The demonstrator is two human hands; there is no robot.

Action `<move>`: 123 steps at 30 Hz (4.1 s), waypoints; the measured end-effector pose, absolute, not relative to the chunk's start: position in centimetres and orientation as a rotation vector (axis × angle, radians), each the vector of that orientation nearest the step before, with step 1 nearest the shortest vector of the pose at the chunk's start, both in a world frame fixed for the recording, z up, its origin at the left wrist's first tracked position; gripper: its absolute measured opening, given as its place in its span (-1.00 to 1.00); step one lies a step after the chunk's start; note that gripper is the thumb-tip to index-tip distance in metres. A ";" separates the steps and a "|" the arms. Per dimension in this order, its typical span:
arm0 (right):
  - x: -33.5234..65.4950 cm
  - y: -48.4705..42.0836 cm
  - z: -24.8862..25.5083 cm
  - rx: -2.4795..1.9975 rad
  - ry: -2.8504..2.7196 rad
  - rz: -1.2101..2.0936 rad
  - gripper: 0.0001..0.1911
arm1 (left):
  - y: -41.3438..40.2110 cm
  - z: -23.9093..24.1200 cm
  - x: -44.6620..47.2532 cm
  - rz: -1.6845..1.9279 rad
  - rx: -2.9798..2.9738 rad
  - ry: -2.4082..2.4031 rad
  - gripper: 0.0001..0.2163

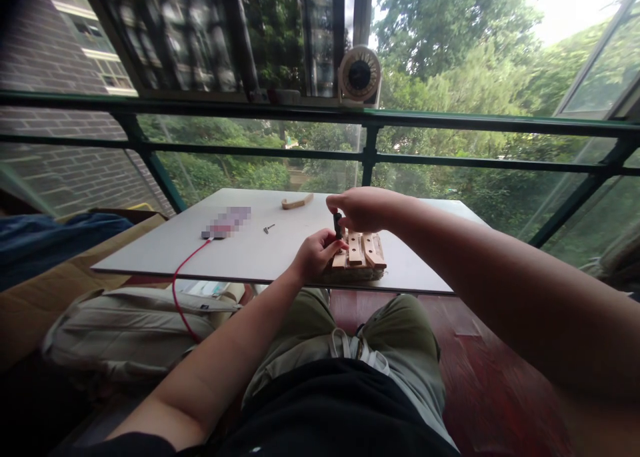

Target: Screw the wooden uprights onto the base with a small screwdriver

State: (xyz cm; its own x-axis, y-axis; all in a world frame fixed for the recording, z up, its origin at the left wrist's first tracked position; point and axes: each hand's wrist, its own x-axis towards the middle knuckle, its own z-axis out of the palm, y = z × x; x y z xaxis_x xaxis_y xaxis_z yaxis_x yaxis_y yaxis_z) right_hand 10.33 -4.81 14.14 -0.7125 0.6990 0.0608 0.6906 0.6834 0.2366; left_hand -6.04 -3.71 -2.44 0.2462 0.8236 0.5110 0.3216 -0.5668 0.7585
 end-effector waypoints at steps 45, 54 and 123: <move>10.4 -5.0 12.7 1.260 2.746 0.454 -0.44 | -4.4 -1.7 -5.5 1.249 2.115 1.051 -0.73; 10.5 -4.6 12.0 1.296 2.782 0.494 -0.46 | -4.3 -1.8 -5.5 1.258 2.135 1.064 -0.75; 20.8 0.2 -1.4 2.010 2.781 -0.200 -0.64 | -3.1 -2.5 -4.9 1.299 2.329 1.334 -0.64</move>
State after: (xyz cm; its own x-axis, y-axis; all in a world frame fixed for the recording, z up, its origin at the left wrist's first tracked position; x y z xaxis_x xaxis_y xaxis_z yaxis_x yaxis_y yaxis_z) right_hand 20.80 0.21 -1.45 -0.2875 0.9427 0.1691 0.9088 0.3243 -0.2625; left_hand -4.92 -3.10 -2.51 0.2251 0.7637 0.6050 0.6254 -0.5894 0.5113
